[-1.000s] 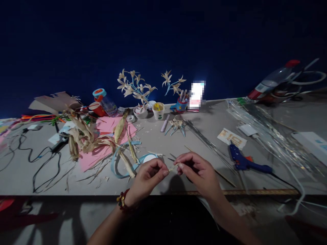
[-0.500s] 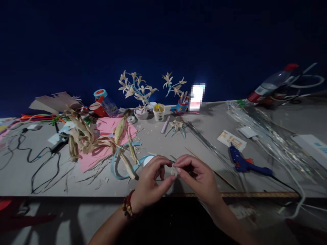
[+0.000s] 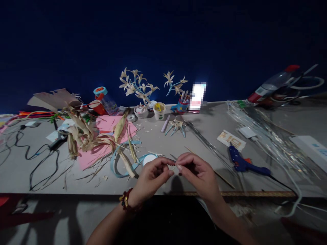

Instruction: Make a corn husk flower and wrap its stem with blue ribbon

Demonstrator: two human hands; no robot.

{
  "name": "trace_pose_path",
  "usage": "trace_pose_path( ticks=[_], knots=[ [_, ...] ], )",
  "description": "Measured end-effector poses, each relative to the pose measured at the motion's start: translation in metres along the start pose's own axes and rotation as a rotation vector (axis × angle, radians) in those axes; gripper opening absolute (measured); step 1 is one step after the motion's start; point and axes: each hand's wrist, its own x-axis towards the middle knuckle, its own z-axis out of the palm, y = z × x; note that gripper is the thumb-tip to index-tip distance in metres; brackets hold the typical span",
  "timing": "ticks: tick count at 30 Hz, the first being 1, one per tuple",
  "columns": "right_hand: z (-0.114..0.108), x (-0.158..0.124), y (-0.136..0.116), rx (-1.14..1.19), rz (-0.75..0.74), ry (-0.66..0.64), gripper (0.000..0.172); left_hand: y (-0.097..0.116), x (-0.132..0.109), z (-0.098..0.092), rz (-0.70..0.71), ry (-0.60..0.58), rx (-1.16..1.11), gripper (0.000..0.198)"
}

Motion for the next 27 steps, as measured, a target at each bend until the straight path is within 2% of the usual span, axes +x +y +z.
trace_pose_path(
  ticks=[3, 6, 11, 16, 22, 27],
  knots=[
    [-0.001, 0.002, 0.003, -0.034, 0.003, -0.020, 0.004, -0.003, 0.003, -0.004, -0.132, -0.047, -0.226, 0.030],
    [-0.001, 0.003, 0.004, -0.034, 0.011, -0.016, 0.005, -0.006, 0.005, -0.006, -0.199, -0.067, -0.339, 0.032],
    [-0.001, 0.003, 0.002, 0.004, 0.040, -0.013, 0.004, -0.007, 0.005, -0.007, -0.244, -0.062, -0.373, 0.032],
    [-0.001, 0.001, 0.003, 0.111, 0.128, -0.040, 0.007, -0.011, 0.004, -0.007, -0.276, -0.114, -0.375, 0.028],
    [0.001, 0.001, 0.001, 0.137, 0.147, -0.014, 0.013, -0.010, 0.004, -0.005, -0.280, -0.105, -0.385, 0.032],
    [0.001, -0.001, -0.001, 0.087, 0.119, -0.004, 0.012, -0.005, 0.006, -0.002, -0.136, -0.115, -0.285, 0.036]
  ],
)
